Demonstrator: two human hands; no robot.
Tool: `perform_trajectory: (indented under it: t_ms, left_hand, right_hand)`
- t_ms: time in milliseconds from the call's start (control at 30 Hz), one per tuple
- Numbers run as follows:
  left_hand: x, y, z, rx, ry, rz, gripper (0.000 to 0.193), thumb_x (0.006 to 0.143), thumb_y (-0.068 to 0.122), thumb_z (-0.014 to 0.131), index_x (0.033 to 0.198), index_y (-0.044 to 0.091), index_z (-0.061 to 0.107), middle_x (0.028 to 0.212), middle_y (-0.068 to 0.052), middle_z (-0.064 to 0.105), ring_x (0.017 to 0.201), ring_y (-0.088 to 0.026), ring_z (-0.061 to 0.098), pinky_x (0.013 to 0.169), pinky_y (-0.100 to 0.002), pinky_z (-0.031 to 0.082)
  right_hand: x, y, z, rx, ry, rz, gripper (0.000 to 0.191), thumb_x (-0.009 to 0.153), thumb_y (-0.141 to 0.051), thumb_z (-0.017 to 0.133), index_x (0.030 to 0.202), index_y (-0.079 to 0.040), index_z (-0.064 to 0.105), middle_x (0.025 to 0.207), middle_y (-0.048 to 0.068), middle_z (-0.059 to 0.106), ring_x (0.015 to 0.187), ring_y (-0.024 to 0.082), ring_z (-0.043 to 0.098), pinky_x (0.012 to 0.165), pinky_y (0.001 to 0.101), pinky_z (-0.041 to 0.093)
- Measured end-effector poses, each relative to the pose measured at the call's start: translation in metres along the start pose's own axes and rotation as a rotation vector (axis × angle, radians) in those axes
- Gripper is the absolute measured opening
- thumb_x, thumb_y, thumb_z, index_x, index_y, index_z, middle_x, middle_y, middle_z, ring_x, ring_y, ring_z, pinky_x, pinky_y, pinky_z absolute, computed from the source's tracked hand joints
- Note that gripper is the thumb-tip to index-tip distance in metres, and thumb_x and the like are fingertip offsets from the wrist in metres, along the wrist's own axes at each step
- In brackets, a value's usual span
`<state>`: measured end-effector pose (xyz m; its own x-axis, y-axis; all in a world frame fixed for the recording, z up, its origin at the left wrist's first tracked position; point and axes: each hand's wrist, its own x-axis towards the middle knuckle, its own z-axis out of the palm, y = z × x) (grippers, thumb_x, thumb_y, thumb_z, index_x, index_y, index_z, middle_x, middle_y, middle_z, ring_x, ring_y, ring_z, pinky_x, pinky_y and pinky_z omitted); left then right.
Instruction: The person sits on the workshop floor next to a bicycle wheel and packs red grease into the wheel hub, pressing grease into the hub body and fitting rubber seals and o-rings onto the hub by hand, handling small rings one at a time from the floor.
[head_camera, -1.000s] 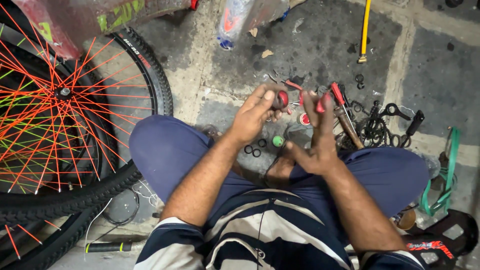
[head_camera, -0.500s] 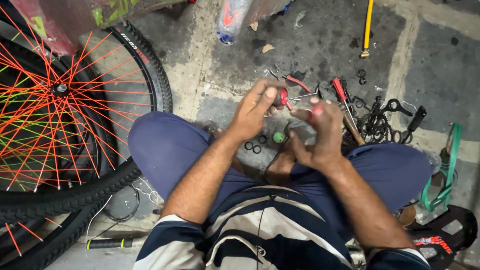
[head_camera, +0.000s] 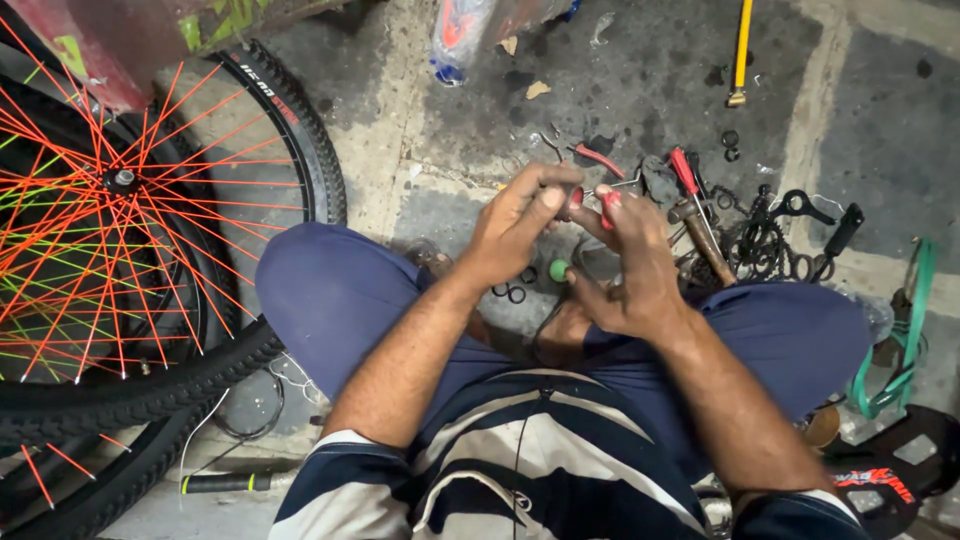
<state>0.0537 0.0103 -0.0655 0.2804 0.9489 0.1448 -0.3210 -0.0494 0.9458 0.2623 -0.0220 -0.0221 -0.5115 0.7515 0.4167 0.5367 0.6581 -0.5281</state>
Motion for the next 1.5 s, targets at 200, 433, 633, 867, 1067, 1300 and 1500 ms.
perform_trajectory:
  t_ms: [200,433,633,867,1067,1300,1500]
  left_hand:
    - [0.001,-0.004,0.003,0.031,-0.005,0.004,0.042,0.112,0.043,0.049,0.133,0.009,0.063,0.125,-0.002,0.066,0.111,-0.009,0.062,0.089,-0.024,0.053]
    - [0.000,-0.010,0.003,-0.042,0.032,-0.047,0.044,0.111,0.046,0.049,0.132,0.009,0.063,0.119,0.000,0.066,0.105,-0.007,0.062,0.085,-0.025,0.053]
    - [0.002,-0.013,0.003,-0.128,-0.039,-0.100,0.046,0.111,0.046,0.048,0.132,0.009,0.064,0.118,0.001,0.065,0.103,-0.009,0.061,0.086,-0.025,0.052]
    - [-0.001,-0.009,0.003,-0.085,-0.030,-0.048,0.041,0.110,0.040,0.053,0.135,0.008,0.061,0.124,-0.001,0.064,0.112,-0.010,0.061,0.092,-0.028,0.054]
    - [0.001,-0.018,0.004,-0.257,-0.057,0.045,0.036,0.109,0.022,0.064,0.139,0.004,0.056,0.131,-0.005,0.063,0.125,-0.013,0.061,0.111,-0.032,0.050]
    - [0.004,-0.028,0.005,-0.495,-0.042,0.065,0.037,0.107,0.016,0.067,0.139,0.002,0.053,0.135,-0.009,0.064,0.126,-0.017,0.060,0.114,-0.036,0.048]
    - [0.004,-0.028,0.006,-0.639,-0.083,-0.019,0.038,0.108,0.018,0.065,0.140,0.002,0.053,0.130,-0.011,0.066,0.122,-0.019,0.064,0.111,-0.038,0.052]
  right_hand:
    - [-0.003,-0.006,-0.008,0.009,0.046,0.073,0.078,0.093,-0.014,0.075,0.156,-0.004,0.031,0.149,0.021,0.050,0.140,0.038,0.052,0.120,0.0494,0.037]
    - [-0.001,-0.010,-0.009,-0.529,0.009,-0.241,0.061,0.082,-0.010,0.080,0.138,-0.006,0.056,0.129,0.010,0.063,0.132,0.034,0.053,0.114,0.0507,0.036]
    - [-0.001,-0.001,-0.009,0.208,0.050,0.064,0.089,0.092,-0.002,0.074,0.161,-0.003,0.018,0.148,0.018,0.054,0.146,0.033,0.048,0.123,0.0479,0.036]
    - [0.003,0.007,0.003,0.166,-0.003,0.033,0.098,0.088,-0.003,0.078,0.163,-0.006,0.016,0.145,0.014,0.060,0.144,0.028,0.048,0.124,0.0425,0.033]
    - [-0.013,-0.011,0.015,1.304,0.231,0.608,0.103,0.078,-0.004,0.078,0.164,-0.012,0.021,0.153,0.012,0.055,0.147,0.029,0.045,0.124,0.0449,0.030]
    - [-0.017,-0.010,0.004,1.562,0.418,0.429,0.094,0.089,-0.012,0.076,0.166,-0.014,0.021,0.161,0.022,0.038,0.149,0.035,0.038,0.127,0.0468,0.025]
    - [0.000,0.005,0.012,0.888,0.242,0.109,0.104,0.089,-0.006,0.071,0.170,-0.023,0.008,0.177,0.011,0.017,0.161,0.028,0.022,0.134,0.0496,0.018]
